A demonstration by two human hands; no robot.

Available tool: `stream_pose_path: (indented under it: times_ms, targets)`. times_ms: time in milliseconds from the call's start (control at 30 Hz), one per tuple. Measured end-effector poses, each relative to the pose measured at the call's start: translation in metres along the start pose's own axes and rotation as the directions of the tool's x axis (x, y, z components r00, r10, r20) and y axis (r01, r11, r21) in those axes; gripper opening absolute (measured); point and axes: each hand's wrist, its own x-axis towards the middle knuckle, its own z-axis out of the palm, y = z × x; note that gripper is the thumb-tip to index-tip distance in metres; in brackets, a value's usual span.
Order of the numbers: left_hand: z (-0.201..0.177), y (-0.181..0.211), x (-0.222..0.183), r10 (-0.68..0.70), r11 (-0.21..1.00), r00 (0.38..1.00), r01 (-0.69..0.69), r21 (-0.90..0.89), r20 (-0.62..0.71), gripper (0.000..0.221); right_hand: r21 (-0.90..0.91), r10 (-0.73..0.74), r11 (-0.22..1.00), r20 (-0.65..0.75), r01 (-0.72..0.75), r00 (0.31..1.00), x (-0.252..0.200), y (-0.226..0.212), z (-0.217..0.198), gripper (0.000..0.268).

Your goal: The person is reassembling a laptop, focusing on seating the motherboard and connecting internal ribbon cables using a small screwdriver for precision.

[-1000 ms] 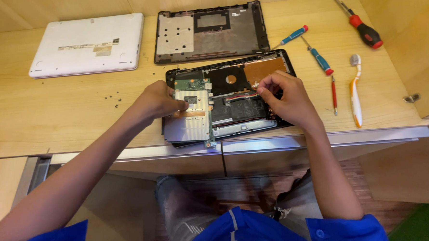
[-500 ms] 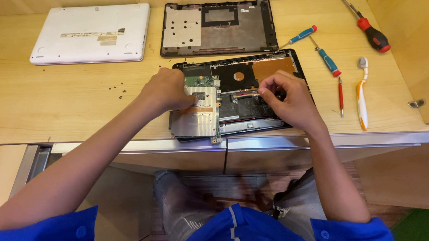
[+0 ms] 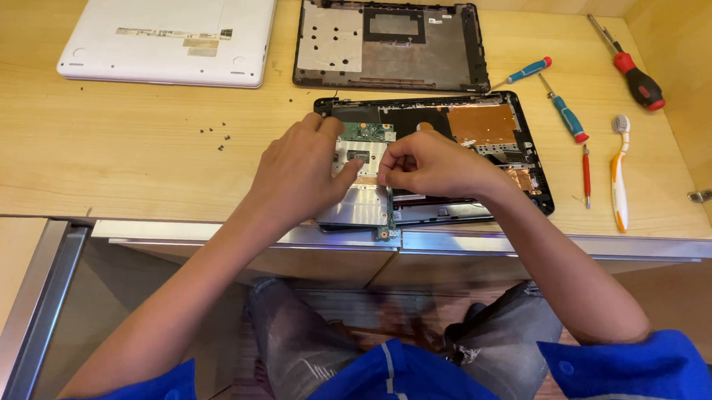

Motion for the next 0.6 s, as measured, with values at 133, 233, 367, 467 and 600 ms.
stream_pose_path:
  times_ms: [133,233,367,467,600]
  targets:
    - [0.014,-0.009,-0.016,0.139,0.990,0.990,-0.140,0.017,0.015,0.050,-0.046,0.027,0.999,0.014,-0.026,1.000,0.004,0.010,0.002,0.008]
    - [0.015,-0.004,-0.028,0.228,0.967,0.968,-0.238,0.092,0.105,0.064,-0.022,0.040,0.999,-0.031,-0.041,0.999,0.000,0.001,-0.002,0.007]
    - [0.027,-0.004,-0.033,0.218,0.951,0.961,-0.248,0.185,0.169,0.080,0.156,0.013,0.988,-0.141,0.009,0.990,-0.003,0.011,-0.003,0.007]
    - [0.039,-0.007,-0.036,0.214,0.942,0.966,-0.243,0.231,0.142,0.078,0.230,0.018,0.973,-0.181,0.025,0.983,-0.004,0.023,0.000,0.007]
    - [0.042,-0.007,-0.038,0.220,0.927,0.971,-0.239,0.288,0.098,0.070,0.253,0.010,0.967,-0.190,0.039,0.982,-0.007,0.024,0.000,0.006]
